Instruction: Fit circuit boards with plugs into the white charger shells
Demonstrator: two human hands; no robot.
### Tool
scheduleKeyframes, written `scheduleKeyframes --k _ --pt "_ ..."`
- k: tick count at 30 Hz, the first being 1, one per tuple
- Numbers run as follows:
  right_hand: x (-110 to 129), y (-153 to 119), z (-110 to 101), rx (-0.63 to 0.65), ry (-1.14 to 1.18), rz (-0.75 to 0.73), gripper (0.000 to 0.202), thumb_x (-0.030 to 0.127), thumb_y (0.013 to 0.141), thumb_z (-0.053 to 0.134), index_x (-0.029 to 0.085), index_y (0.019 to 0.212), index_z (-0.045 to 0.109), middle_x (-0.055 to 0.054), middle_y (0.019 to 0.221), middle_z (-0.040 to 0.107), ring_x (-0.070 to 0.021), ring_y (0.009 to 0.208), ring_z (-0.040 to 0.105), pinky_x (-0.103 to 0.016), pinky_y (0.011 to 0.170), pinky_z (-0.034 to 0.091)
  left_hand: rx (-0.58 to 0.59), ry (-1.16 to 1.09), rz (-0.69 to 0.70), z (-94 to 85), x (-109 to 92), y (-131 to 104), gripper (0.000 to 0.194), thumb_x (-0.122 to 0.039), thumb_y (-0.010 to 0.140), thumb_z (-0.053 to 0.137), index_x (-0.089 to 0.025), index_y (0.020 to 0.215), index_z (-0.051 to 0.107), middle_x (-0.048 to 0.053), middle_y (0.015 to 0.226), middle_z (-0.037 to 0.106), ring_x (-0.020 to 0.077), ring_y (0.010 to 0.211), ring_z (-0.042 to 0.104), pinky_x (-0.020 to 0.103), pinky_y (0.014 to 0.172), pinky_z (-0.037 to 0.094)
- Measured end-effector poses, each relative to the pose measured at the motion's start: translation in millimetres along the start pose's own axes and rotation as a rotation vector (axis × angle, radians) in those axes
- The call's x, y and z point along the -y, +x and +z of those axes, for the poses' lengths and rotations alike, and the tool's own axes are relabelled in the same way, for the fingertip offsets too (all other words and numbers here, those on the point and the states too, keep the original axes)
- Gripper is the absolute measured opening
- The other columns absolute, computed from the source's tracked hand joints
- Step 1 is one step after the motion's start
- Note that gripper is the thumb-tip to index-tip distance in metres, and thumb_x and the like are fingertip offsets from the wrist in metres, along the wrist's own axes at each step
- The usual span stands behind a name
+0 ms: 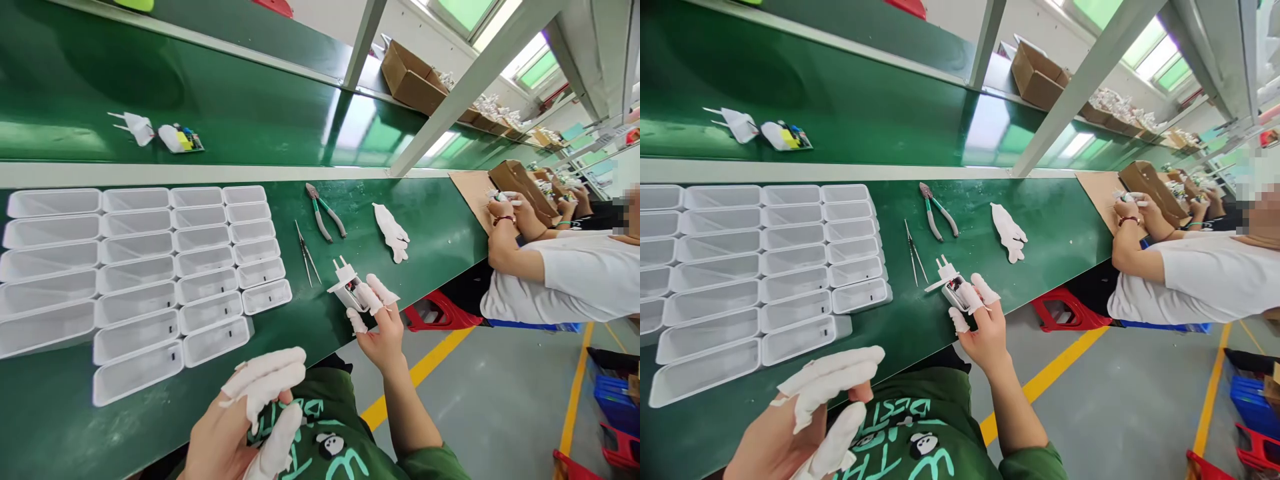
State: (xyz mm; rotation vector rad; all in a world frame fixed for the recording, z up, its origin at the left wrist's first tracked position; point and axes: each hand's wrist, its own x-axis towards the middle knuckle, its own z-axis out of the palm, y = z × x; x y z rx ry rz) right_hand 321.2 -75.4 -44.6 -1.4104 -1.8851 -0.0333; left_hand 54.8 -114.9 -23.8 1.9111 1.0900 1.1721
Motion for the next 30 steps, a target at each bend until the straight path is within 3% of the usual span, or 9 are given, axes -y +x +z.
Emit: scheduleKeyframes --k 4,8,13,18,21,25,30 --pt "-1.8 2.3 -0.1 0.001 -0.02 -0.008 0.055 0.017 0.094 0.065 0.028 0.147 0.055 -0.017 0.142 0.064 -0.0317 0.118 0.068 -0.05 0.093 0.062 0.08 0.016 0.067 2.6 1.5 1.1 0.042 -0.015 0.094 0.061 -0.024 0.134 0.061 0.011 0.114 0.077 0.02 0.077 0.075 0.03 0.07 0.062" --pt "0.1 4.4 -17.8 0.094 0.037 0.01 0.056 0.023 0.096 0.064 0.027 0.15 0.053 -0.017 0.15 0.058 -0.0329 0.122 0.066 -0.051 0.095 0.061 0.073 0.01 0.067 2.5 -0.7 4.6 0.039 -0.015 0.094 0.06 -0.023 0.132 0.059 0.012 0.116 0.077 0.0188 0.078 0.075 0.026 0.064 0.059" --pt "-2.0 0.6 -25.7 -0.042 0.001 -0.031 0.055 0.018 0.094 0.062 0.033 0.147 0.057 -0.012 0.148 0.061 -0.0328 0.121 0.065 -0.052 0.093 0.06 0.078 0.001 0.09 2.2 -2.6 7.5 0.045 -0.013 0.094 0.058 -0.021 0.137 0.056 0.013 0.115 0.077 0.0204 0.085 0.077 0.03 0.078 0.062" --pt "-1.7 3.0 -17.2 -0.004 -0.005 -0.065 0.047 0.014 0.093 0.063 0.032 0.137 0.064 -0.013 0.14 0.066 -0.0311 0.112 0.068 -0.051 0.086 0.061 0.075 0.011 0.116 3.9 -8.5 11.3 0.043 -0.014 0.095 0.057 -0.022 0.138 0.057 0.013 0.115 0.077 0.0242 0.101 0.077 0.03 0.082 0.063" --pt "1.6 5.4 -22.3 0.088 0.015 -0.04 0.041 0.021 0.095 0.064 0.027 0.135 0.062 -0.016 0.144 0.063 -0.0325 0.116 0.067 -0.053 0.089 0.061 0.054 0.009 0.105 4.3 -9.7 11.0 0.038 -0.017 0.097 0.055 -0.022 0.134 0.059 0.014 0.116 0.076 0.0253 0.102 0.076 0.033 0.084 0.063" --pt "6.4 2.0 -30.9 0.023 0.051 -0.004 0.053 0.029 0.095 0.066 0.025 0.145 0.052 -0.018 0.149 0.058 -0.0352 0.129 0.064 -0.055 0.096 0.061 0.103 0.015 0.108 3.4 -5.4 5.6 0.038 -0.017 0.096 0.057 -0.022 0.134 0.059 0.014 0.111 0.076 0.0269 0.104 0.076 0.032 0.081 0.063" --pt "12.7 -0.6 -15.2 0.021 -0.017 0.005 0.064 0.033 0.088 0.078 0.023 0.145 0.052 -0.017 0.131 0.07 -0.0358 0.123 0.068 -0.053 0.096 0.062 0.009 -0.008 0.063 7.5 -6.6 4.5 0.025 -0.021 0.099 0.054 -0.022 0.122 0.062 0.01 0.09 0.074 0.0247 0.094 0.076 0.033 0.08 0.062"
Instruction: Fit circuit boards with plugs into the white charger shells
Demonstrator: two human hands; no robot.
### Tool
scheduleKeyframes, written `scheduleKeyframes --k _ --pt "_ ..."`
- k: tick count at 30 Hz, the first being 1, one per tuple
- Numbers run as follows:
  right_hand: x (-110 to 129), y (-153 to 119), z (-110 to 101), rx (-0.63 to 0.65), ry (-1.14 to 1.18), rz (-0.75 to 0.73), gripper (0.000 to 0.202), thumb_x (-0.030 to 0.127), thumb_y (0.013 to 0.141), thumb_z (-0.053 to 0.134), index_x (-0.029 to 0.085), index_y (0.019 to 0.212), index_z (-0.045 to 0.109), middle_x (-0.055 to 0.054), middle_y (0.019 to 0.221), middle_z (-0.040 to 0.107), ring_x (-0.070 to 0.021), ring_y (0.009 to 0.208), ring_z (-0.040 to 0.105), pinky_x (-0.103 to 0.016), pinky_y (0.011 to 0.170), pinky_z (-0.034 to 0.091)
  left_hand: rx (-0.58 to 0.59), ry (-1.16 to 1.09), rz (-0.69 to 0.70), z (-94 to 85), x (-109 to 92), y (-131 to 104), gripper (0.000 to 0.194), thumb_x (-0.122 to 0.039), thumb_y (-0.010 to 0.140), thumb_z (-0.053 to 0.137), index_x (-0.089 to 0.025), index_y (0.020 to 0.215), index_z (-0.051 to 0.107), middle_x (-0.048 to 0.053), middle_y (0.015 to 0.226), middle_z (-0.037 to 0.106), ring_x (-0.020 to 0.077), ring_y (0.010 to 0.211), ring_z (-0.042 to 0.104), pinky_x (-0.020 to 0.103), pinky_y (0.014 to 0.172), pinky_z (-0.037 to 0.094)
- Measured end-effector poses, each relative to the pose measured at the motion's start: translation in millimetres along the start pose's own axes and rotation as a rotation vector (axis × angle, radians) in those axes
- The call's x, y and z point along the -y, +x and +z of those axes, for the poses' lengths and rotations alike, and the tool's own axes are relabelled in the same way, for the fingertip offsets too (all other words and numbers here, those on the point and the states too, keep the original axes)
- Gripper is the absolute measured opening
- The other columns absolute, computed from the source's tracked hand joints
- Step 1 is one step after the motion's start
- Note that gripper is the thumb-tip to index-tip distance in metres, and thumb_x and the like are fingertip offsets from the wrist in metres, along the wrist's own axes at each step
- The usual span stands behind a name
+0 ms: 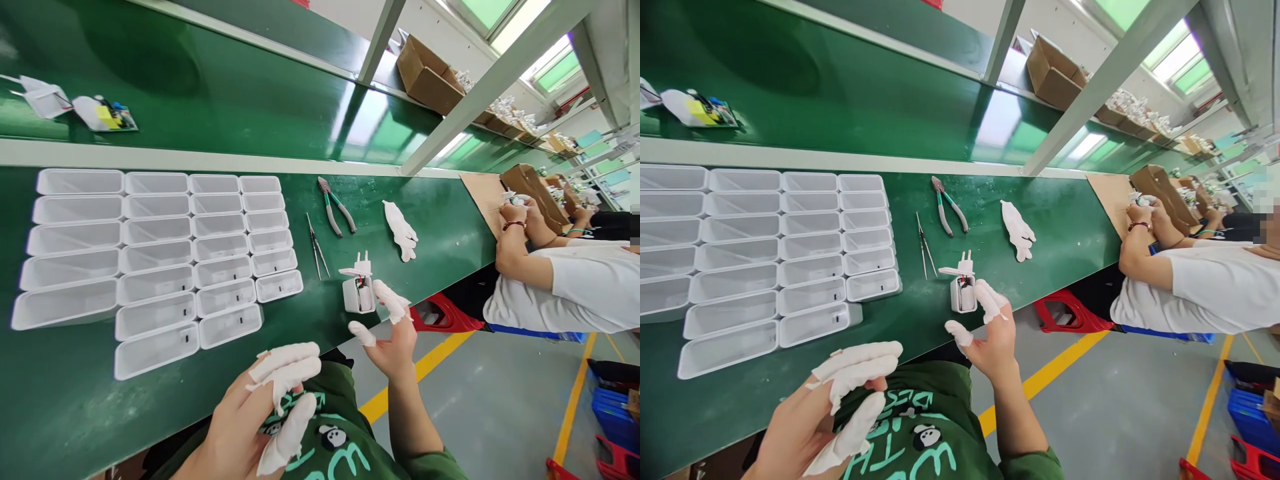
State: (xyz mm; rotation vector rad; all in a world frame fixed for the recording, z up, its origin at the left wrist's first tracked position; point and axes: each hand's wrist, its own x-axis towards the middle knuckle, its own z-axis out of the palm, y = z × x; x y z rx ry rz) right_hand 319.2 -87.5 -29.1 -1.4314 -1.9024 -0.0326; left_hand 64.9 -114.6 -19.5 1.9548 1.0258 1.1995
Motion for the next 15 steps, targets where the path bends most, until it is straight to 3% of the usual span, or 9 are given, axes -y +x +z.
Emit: scheduleKeyframes --k 4,6,8,11,15 --pt "4.6 1.7 18.6 -0.044 0.012 0.124 0.045 0.026 0.092 0.072 0.025 0.135 0.059 -0.012 0.114 0.076 -0.0295 0.106 0.074 -0.045 0.087 0.066 -0.028 0.007 0.039 4.0 -4.1 6.5 0.029 -0.02 0.1 0.05 -0.02 0.126 0.062 0.014 0.107 0.076 0.021 0.089 0.076 0.029 0.077 0.062" --pt "9.9 2.6 19.9 -0.112 0.196 0.265 0.035 0.027 0.096 0.066 0.026 0.131 0.062 -0.01 0.108 0.076 -0.0248 0.092 0.076 -0.038 0.077 0.067 -0.04 0.027 0.056 5.8 -5.3 10.1 0.032 -0.02 0.101 0.048 -0.019 0.13 0.06 0.014 0.109 0.076 0.0223 0.095 0.077 0.03 0.083 0.062" --pt "19.9 4.0 15.6 -0.118 0.468 0.395 0.035 0.039 0.098 0.064 0.026 0.131 0.061 -0.01 0.11 0.076 -0.0235 0.087 0.077 -0.035 0.072 0.066 -0.033 0.045 0.082 7.6 -6.1 13.8 0.039 -0.019 0.1 0.047 -0.017 0.139 0.055 0.016 0.112 0.076 0.0251 0.105 0.075 0.035 0.091 0.062" --pt "43.1 8.2 7.0 0.052 0.767 0.469 0.05 0.062 0.1 0.052 0.022 0.129 0.062 -0.012 0.105 0.077 -0.0249 0.081 0.077 -0.037 0.072 0.066 -0.025 0.063 0.161 9.8 -7.9 20.0 0.059 -0.016 0.098 0.052 -0.013 0.156 0.039 0.022 0.128 0.07 0.0305 0.126 0.066 0.042 0.101 0.06" --pt "72.3 18.3 7.5 0.277 1.038 0.58 0.053 0.065 0.102 0.043 0.024 0.128 0.066 -0.008 0.091 0.078 -0.0219 0.064 0.073 -0.034 0.056 0.064 -0.12 0.089 0.208 7.7 -11.4 25.3 0.069 -0.011 0.097 0.052 -0.012 0.162 0.029 0.023 0.142 0.06 0.0293 0.145 0.049 0.04 0.106 0.057"
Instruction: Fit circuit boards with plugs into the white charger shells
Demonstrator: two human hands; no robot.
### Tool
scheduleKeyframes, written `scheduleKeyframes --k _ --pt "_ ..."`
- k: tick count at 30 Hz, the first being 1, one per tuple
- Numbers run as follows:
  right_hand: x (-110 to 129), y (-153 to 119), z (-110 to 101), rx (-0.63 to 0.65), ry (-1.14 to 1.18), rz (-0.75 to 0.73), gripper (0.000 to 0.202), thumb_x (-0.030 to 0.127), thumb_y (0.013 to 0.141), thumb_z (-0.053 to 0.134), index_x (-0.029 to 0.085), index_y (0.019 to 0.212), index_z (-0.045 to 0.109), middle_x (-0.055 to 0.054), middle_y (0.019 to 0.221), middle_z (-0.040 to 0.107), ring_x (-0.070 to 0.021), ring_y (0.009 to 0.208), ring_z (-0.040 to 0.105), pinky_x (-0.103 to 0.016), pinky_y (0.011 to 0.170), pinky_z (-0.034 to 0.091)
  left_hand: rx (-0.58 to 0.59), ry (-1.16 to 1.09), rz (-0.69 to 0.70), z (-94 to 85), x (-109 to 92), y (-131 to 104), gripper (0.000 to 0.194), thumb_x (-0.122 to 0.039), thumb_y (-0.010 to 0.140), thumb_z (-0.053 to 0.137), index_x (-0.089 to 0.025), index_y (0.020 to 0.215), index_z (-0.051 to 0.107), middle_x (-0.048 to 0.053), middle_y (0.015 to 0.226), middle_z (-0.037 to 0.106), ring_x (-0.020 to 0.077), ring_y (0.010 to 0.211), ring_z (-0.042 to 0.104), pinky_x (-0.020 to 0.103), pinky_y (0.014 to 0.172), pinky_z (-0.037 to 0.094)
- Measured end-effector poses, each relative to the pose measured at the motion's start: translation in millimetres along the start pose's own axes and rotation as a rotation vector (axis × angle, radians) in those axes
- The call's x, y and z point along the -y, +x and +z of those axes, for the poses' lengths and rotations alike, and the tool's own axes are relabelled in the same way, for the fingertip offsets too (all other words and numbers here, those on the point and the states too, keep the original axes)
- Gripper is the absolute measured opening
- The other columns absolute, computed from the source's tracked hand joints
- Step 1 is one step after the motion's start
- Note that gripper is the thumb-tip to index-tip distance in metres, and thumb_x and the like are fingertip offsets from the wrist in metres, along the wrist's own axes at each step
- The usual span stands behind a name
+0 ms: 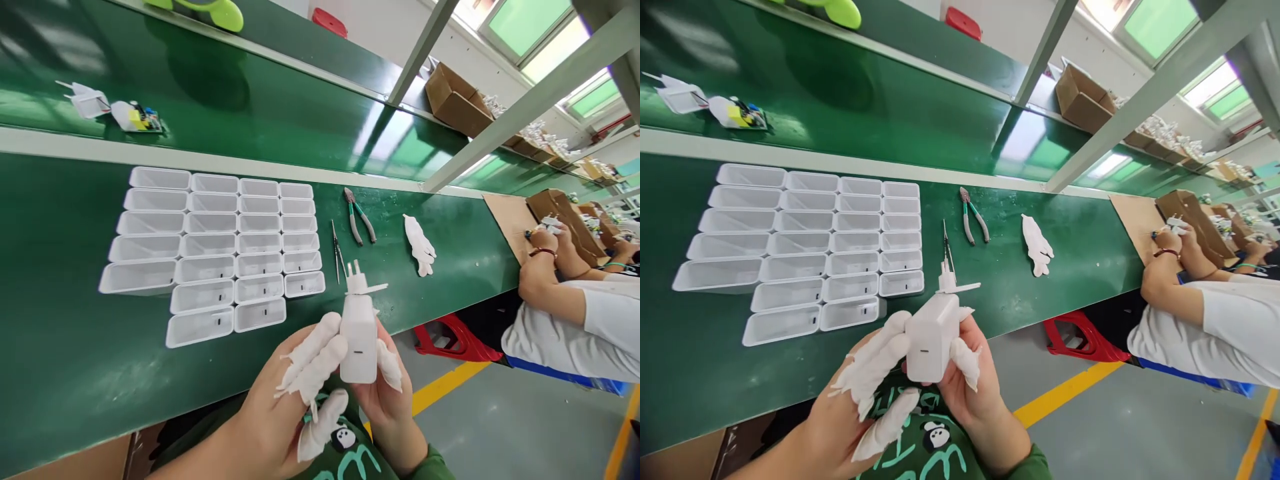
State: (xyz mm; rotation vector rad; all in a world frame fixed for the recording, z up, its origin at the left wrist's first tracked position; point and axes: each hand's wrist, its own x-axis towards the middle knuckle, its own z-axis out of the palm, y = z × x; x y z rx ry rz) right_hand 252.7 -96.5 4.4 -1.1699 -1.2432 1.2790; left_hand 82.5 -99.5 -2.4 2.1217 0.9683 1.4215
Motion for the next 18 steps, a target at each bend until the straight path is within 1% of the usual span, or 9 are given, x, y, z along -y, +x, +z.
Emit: scheduleKeyframes --k 2,3,5,8,11,13,14,16,18 --pt "3.5 4.6 9.6 0.088 0.191 0.078 0.048 0.062 0.103 0.044 0.027 0.129 0.066 -0.006 0.097 0.078 -0.0212 0.066 0.074 -0.033 0.052 0.065 -0.008 0.019 -0.017 -3.4 -1.1 0.6 0.069 -0.008 0.095 0.052 -0.011 0.161 0.032 0.022 0.142 0.059 0.0279 0.148 0.045 0.038 0.109 0.055" --pt "4.9 7.4 13.1 0.119 0.281 0.113 0.046 0.061 0.102 0.047 0.028 0.128 0.066 -0.006 0.101 0.078 -0.0211 0.068 0.075 -0.034 0.053 0.066 -0.002 0.026 -0.025 -5.3 -1.6 0.4 0.069 -0.007 0.094 0.052 -0.011 0.16 0.033 0.022 0.142 0.06 0.0274 0.149 0.044 0.038 0.11 0.054" --pt "8.1 12.4 18.0 0.142 0.409 0.19 0.044 0.061 0.097 0.056 0.028 0.124 0.067 -0.006 0.105 0.077 -0.0208 0.071 0.075 -0.036 0.06 0.069 0.002 0.035 -0.032 -8.4 -1.9 -0.8 0.069 -0.005 0.093 0.052 -0.01 0.159 0.033 0.022 0.141 0.059 0.0263 0.15 0.041 0.037 0.112 0.052" --pt "15.0 15.4 22.8 0.113 0.536 0.311 0.045 0.062 0.086 0.072 0.027 0.115 0.07 -0.004 0.102 0.077 -0.019 0.07 0.074 -0.035 0.067 0.07 -0.009 0.025 -0.036 -10.2 -1.0 -2.4 0.071 -0.004 0.093 0.052 -0.01 0.16 0.032 0.021 0.139 0.059 0.0247 0.151 0.039 0.035 0.115 0.048" --pt "21.3 12.8 26.5 0.028 0.698 0.426 0.038 0.054 0.081 0.083 0.028 0.107 0.073 0.0 0.093 0.077 -0.014 0.068 0.072 -0.025 0.068 0.067 -0.027 -0.002 -0.039 -9.6 -0.1 -2.9 0.071 -0.002 0.092 0.053 -0.01 0.159 0.033 0.018 0.137 0.059 0.0237 0.148 0.041 0.034 0.117 0.046" --pt "23.4 10.5 28.1 -0.039 0.778 0.437 0.032 0.045 0.078 0.088 0.03 0.103 0.075 0.003 0.089 0.077 -0.0115 0.069 0.072 -0.021 0.069 0.065 -0.036 -0.013 -0.046 -9.1 -0.2 -2.8 0.069 -0.001 0.091 0.053 -0.01 0.157 0.036 0.017 0.136 0.059 0.0222 0.144 0.044 0.032 0.117 0.045" --pt "24.0 9.9 28.5 -0.059 0.788 0.421 0.032 0.043 0.077 0.09 0.03 0.102 0.076 0.004 0.089 0.077 -0.0113 0.069 0.071 -0.02 0.069 0.064 -0.039 -0.013 -0.05 -9.2 -0.5 -2.6 0.068 -0.001 0.09 0.053 -0.01 0.156 0.037 0.016 0.136 0.058 0.0216 0.142 0.046 0.031 0.117 0.045" --pt "24.9 10.1 29.1 -0.081 0.752 0.392 0.034 0.042 0.076 0.091 0.031 0.104 0.076 0.003 0.091 0.076 -0.0124 0.071 0.071 -0.023 0.072 0.064 -0.047 -0.011 -0.054 -10.1 -1.3 -2.1 0.066 -0.002 0.09 0.053 -0.01 0.154 0.039 0.016 0.136 0.057 0.0208 0.138 0.049 0.029 0.115 0.047" --pt "25.3 11.4 29.7 -0.07 0.694 0.368 0.035 0.044 0.076 0.09 0.03 0.105 0.076 0.002 0.092 0.076 -0.0147 0.071 0.07 -0.029 0.074 0.064 -0.042 -0.005 -0.066 -11.5 -2.0 -1.6 0.063 -0.003 0.09 0.052 -0.01 0.151 0.041 0.016 0.137 0.056 0.0202 0.134 0.051 0.027 0.113 0.048"
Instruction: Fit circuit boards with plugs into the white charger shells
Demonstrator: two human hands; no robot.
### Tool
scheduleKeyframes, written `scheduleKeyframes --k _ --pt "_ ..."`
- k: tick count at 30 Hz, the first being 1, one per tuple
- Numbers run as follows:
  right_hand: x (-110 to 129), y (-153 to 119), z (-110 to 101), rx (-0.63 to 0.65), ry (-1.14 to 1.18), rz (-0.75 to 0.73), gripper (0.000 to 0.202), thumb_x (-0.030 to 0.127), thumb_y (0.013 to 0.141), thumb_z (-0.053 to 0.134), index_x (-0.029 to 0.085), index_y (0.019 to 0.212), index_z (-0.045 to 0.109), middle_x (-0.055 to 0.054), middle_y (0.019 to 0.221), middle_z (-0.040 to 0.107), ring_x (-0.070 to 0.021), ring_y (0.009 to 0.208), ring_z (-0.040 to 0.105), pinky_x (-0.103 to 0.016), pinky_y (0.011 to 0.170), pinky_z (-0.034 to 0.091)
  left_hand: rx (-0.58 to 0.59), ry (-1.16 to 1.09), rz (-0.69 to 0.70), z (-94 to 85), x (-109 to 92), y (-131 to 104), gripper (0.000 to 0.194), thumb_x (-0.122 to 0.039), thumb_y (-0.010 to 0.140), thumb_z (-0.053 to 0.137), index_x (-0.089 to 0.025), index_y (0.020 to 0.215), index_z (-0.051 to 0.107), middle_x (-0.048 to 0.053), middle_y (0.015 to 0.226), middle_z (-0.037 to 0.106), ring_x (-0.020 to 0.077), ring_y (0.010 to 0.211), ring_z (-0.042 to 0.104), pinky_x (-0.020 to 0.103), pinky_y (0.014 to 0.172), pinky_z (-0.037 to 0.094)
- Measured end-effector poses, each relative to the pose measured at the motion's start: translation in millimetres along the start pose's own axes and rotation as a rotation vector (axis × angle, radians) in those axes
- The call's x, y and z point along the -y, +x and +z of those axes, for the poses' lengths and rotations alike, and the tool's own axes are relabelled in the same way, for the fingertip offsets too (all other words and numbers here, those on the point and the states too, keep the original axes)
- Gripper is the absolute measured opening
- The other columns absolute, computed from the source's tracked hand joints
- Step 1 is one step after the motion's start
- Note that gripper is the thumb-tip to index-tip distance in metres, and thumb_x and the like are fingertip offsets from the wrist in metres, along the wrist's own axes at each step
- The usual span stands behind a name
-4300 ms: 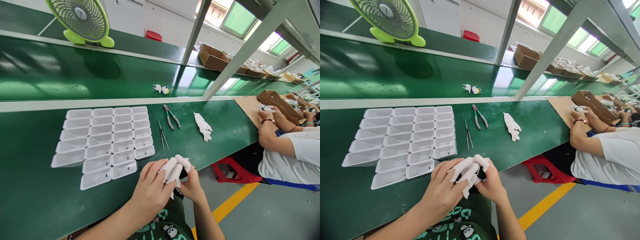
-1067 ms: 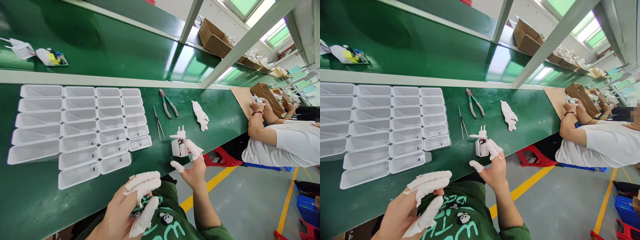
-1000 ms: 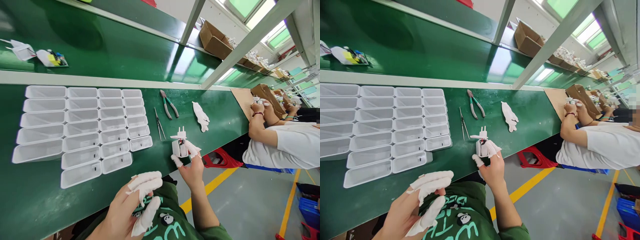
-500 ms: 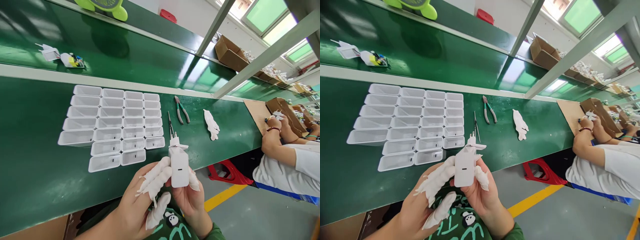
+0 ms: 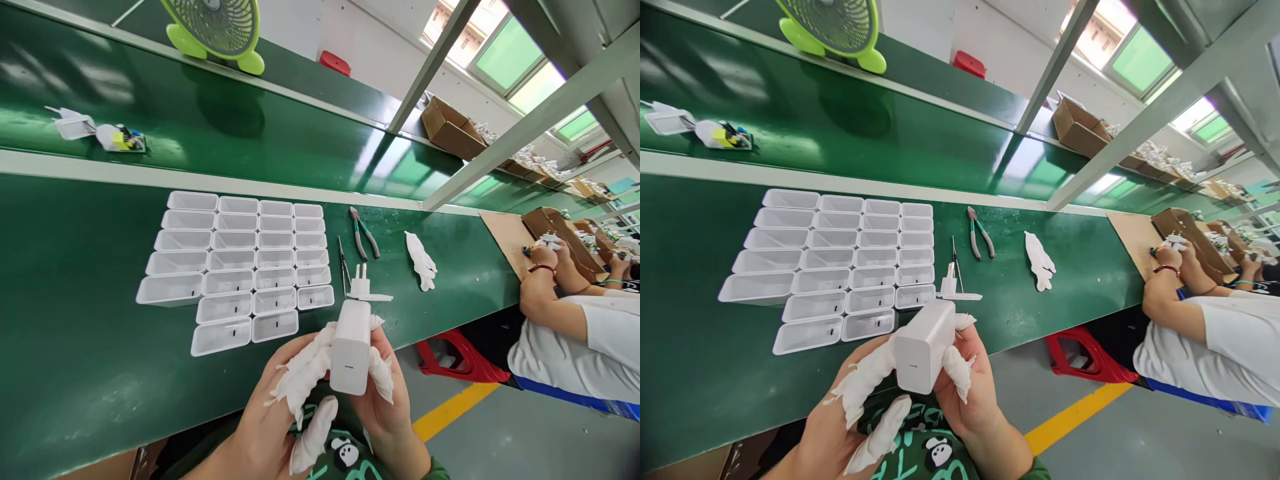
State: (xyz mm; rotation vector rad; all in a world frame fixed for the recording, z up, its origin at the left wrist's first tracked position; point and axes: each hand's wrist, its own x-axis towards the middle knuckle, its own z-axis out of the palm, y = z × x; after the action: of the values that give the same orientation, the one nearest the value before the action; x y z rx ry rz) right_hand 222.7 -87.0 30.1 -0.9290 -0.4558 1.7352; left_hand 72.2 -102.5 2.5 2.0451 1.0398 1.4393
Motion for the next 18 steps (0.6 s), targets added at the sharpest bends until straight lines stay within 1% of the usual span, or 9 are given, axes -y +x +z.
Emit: scheduleKeyframes --k 3,6,8,10,12,15,16,17,18 --pt "-1.4 0.6 0.5 0.019 -0.056 -0.021 0.034 0.047 0.078 0.087 0.031 0.107 0.075 0.001 0.092 0.075 -0.0183 0.074 0.071 -0.036 0.081 0.063 0.016 0.008 -0.022 -1.8 0.0 -0.5 0.057 -0.006 0.09 0.052 -0.011 0.147 0.045 0.016 0.14 0.055 0.0191 0.129 0.054 0.025 0.11 0.05" --pt "-1.3 0.9 -1.8 0.023 -0.105 -0.011 0.039 0.051 0.078 0.086 0.031 0.108 0.073 0.0 0.089 0.075 -0.0214 0.077 0.073 -0.039 0.082 0.062 0.023 0.02 -0.012 -7.0 1.8 -3.4 0.058 -0.007 0.091 0.053 -0.012 0.148 0.045 0.017 0.142 0.056 0.021 0.131 0.054 0.027 0.108 0.053" --pt "6.1 6.3 -5.0 0.027 -0.162 -0.043 0.042 0.053 0.076 0.086 0.029 0.108 0.073 -0.002 0.09 0.076 -0.0228 0.08 0.073 -0.04 0.081 0.062 0.046 0.06 -0.004 -18.2 4.3 -5.1 0.062 -0.007 0.09 0.054 -0.014 0.151 0.043 0.016 0.141 0.058 0.0214 0.133 0.053 0.028 0.108 0.053" --pt "22.8 22.4 -8.9 0.029 -0.259 -0.143 0.042 0.054 0.076 0.086 0.028 0.106 0.072 -0.003 0.094 0.076 -0.023 0.083 0.074 -0.038 0.079 0.063 0.044 0.149 -0.005 -38.4 8.6 -3.2 0.065 -0.008 0.091 0.053 -0.02 0.154 0.041 0.013 0.139 0.061 0.02 0.132 0.053 0.028 0.107 0.054" --pt "46.4 53.5 -11.7 0.026 -0.403 -0.287 0.04 0.051 0.075 0.087 0.027 0.103 0.071 -0.004 0.099 0.075 -0.0218 0.087 0.073 -0.034 0.076 0.062 -0.012 0.278 -0.018 -65.7 16.6 4.9 0.064 -0.012 0.093 0.052 -0.027 0.155 0.042 0.009 0.135 0.064 0.0195 0.127 0.056 0.029 0.102 0.055" --pt "80.9 126.1 -9.8 0.018 -0.691 -0.487 0.044 0.049 0.073 0.084 0.028 0.105 0.063 -0.003 0.107 0.071 -0.0209 0.096 0.07 -0.033 0.078 0.062 -0.165 0.454 -0.067 -107.0 40.2 28.5 0.055 -0.018 0.093 0.057 -0.035 0.145 0.055 0.004 0.125 0.07 0.0218 0.117 0.061 0.033 0.095 0.055" --pt "89.1 154.2 -7.3 -0.003 -0.819 -0.547 0.044 0.048 0.074 0.08 0.028 0.107 0.059 -0.003 0.11 0.069 -0.0218 0.099 0.07 -0.035 0.081 0.062 -0.225 0.479 -0.113 -117.7 52.0 37.4 0.052 -0.021 0.091 0.06 -0.034 0.141 0.058 0.004 0.121 0.072 0.0233 0.116 0.062 0.036 0.098 0.054" --pt "95.1 182.5 -4.0 -0.059 -0.948 -0.603 0.045 0.05 0.075 0.073 0.028 0.109 0.054 -0.003 0.11 0.067 -0.0219 0.097 0.069 -0.037 0.08 0.062 -0.267 0.462 -0.213 -126.0 65.4 45.5 0.047 -0.025 0.089 0.061 -0.031 0.136 0.062 0.004 0.122 0.072 0.0256 0.118 0.061 0.04 0.102 0.052" --pt "99.0 209.7 -0.4 -0.09 -0.986 -0.617 0.047 0.047 0.075 0.069 0.028 0.113 0.05 -0.003 0.109 0.065 -0.0217 0.092 0.069 -0.039 0.079 0.062 -0.284 0.381 -0.355 -131.8 80.1 52.1 0.045 -0.029 0.086 0.062 -0.027 0.131 0.066 0.006 0.123 0.072 0.0286 0.124 0.059 0.044 0.106 0.05"
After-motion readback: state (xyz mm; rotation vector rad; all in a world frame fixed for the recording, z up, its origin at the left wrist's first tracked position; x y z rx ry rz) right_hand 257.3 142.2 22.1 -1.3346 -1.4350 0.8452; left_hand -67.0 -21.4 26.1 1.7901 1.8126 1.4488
